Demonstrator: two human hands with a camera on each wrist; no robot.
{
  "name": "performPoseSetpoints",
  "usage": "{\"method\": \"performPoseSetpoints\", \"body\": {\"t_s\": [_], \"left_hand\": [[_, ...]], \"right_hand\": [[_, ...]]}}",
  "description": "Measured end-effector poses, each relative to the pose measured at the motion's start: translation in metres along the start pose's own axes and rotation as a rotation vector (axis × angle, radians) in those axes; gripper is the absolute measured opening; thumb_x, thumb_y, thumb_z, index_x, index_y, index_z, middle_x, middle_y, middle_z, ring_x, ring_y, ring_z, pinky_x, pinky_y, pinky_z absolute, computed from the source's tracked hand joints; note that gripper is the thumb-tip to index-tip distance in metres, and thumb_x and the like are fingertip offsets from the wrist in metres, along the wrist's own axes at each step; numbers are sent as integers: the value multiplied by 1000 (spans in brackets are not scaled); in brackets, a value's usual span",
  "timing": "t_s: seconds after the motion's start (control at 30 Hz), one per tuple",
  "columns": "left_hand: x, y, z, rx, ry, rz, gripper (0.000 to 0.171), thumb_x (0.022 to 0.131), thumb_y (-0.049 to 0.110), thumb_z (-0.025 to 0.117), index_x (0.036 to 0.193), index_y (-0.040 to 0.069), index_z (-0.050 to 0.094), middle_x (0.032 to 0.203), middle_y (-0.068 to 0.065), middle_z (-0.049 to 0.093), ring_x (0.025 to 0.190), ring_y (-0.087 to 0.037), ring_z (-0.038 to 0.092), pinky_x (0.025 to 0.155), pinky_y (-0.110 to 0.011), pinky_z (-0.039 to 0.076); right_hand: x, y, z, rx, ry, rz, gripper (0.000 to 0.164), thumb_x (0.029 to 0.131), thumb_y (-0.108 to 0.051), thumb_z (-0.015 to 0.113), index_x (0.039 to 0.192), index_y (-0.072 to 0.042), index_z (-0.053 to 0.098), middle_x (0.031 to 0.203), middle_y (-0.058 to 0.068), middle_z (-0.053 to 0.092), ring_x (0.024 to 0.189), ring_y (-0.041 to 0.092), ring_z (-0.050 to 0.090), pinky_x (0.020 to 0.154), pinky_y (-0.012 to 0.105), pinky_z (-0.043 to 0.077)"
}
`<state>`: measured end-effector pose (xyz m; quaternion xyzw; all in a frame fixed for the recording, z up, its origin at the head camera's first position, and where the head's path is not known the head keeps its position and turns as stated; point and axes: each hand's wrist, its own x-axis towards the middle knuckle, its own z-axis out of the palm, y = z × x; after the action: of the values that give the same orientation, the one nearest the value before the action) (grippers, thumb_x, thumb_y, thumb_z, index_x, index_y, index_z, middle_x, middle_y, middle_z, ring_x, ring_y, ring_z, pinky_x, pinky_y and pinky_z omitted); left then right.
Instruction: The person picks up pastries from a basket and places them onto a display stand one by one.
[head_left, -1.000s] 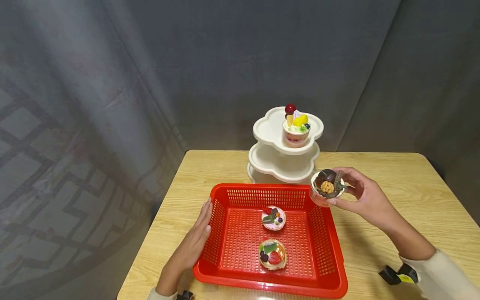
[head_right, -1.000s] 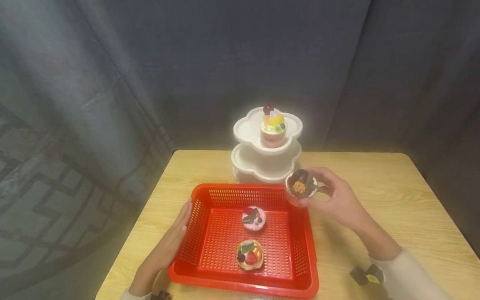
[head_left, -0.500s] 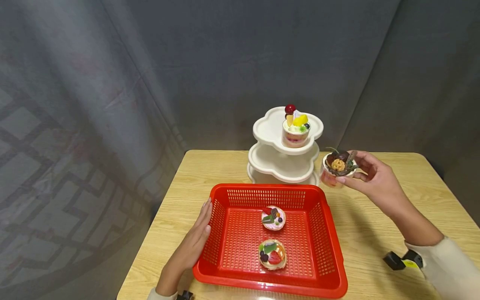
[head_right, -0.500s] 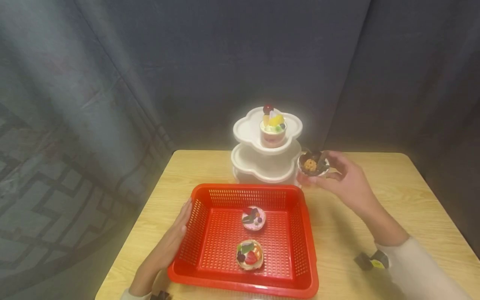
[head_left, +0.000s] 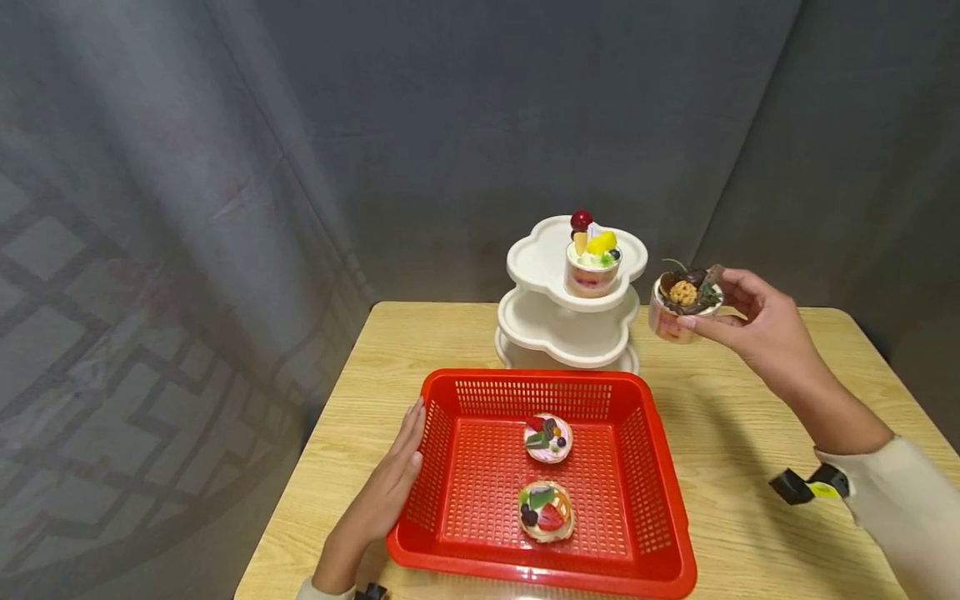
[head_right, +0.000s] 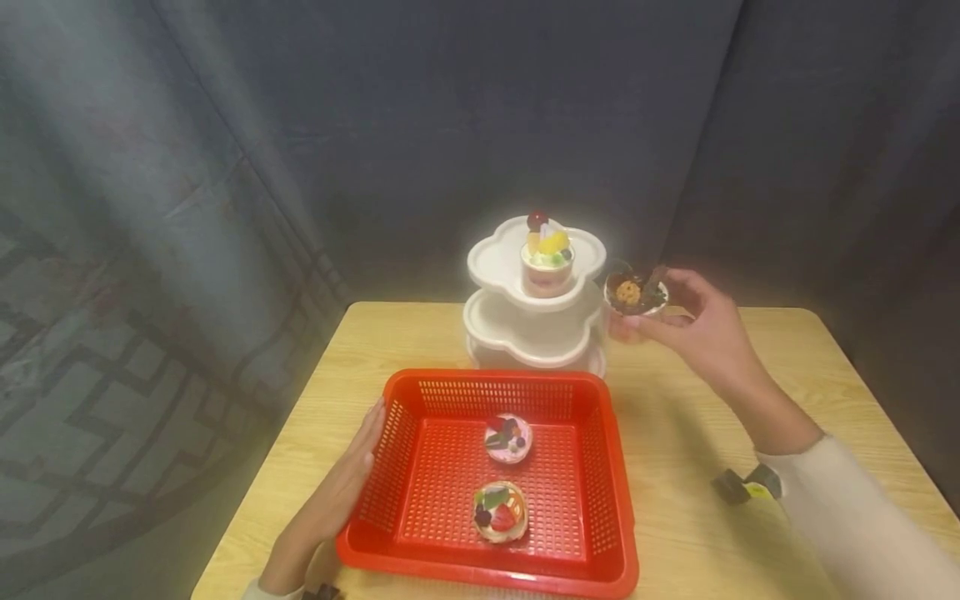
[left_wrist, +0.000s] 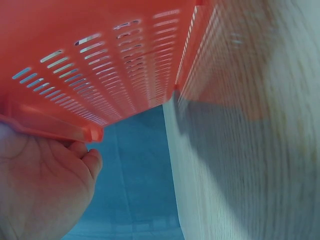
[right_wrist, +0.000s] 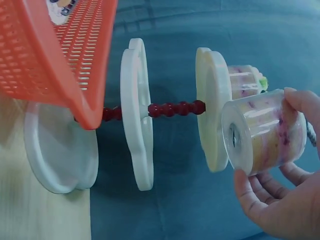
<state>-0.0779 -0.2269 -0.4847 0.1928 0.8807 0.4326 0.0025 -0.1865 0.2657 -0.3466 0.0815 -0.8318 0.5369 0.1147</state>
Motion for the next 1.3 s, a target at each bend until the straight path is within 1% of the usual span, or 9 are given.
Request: {"method": "performPoseSetpoints", "body": {"t_s": [0.2,0.47,0.53,0.7,0.77,0.9,0.97,1.13,1.3], "left_hand": [[1,-1,-1,3,6,-1,60,111,13,33,164,15,6,172,-2,1,156,-32,0,115,-58,16],[2,0,-1,-4,1,-2,60,111,14,32,165,16,6,172,0,1,156,-30,0,117,-54,14],[2,0,0,-3,4,-1,60,111,13,33,164,16,7,171,0,1,157,-29,0,117,-57,14],[1,0,1,6,24,3,60,110,12,34,164,15,8,171,0,3,156,-28,1,119,-36,11],[1,1,1,6,25,4,60,110,12,34,164,15,8,171,0,3,156,-28,1,117,-34,10],[2,1,1,-5,17,9,60,110,12,34,164,14,8,171,0,2,156,-30,0,116,-58,15],[2,1,1,-15,12,11,60,110,12,34,164,14,8,171,0,2,156,-30,0,113,-66,16],[2,0,1,-24,3,11,60,110,13,34,164,15,7,171,0,1,156,-29,0,112,-68,18],[2,-1,1,-16,5,14,60,110,12,34,164,14,8,171,-1,2,156,-30,0,112,-67,18]], "right_hand": [[14,-5,0,-34,28,21,56,88,-17,81,137,-19,54,116,-13,58,99,5,56,74,8,49],[31,-13,-4,-57,56,45,57,89,-24,81,139,-20,54,117,-18,55,103,5,52,73,7,45],[35,-13,-5,-55,55,48,57,89,-24,81,138,-21,54,117,-18,56,102,5,52,73,7,45],[48,-16,-5,-41,57,55,57,88,-26,82,138,-21,54,117,-15,56,103,6,51,74,8,43],[51,-16,-3,-29,60,58,58,88,-26,82,138,-20,53,118,-14,56,103,6,51,74,8,43],[57,-18,1,-13,68,60,61,87,-27,83,139,-18,52,119,-14,56,104,7,52,74,8,44],[60,-20,2,-14,75,58,63,86,-28,83,139,-17,52,119,-13,56,104,7,52,74,8,45],[69,-24,3,-26,97,60,66,86,-31,83,141,-15,52,120,-12,56,109,8,50,78,9,43],[79,-26,3,-43,110,72,70,86,-35,83,147,-19,51,129,-9,54,118,13,45,87,18,40]]}}
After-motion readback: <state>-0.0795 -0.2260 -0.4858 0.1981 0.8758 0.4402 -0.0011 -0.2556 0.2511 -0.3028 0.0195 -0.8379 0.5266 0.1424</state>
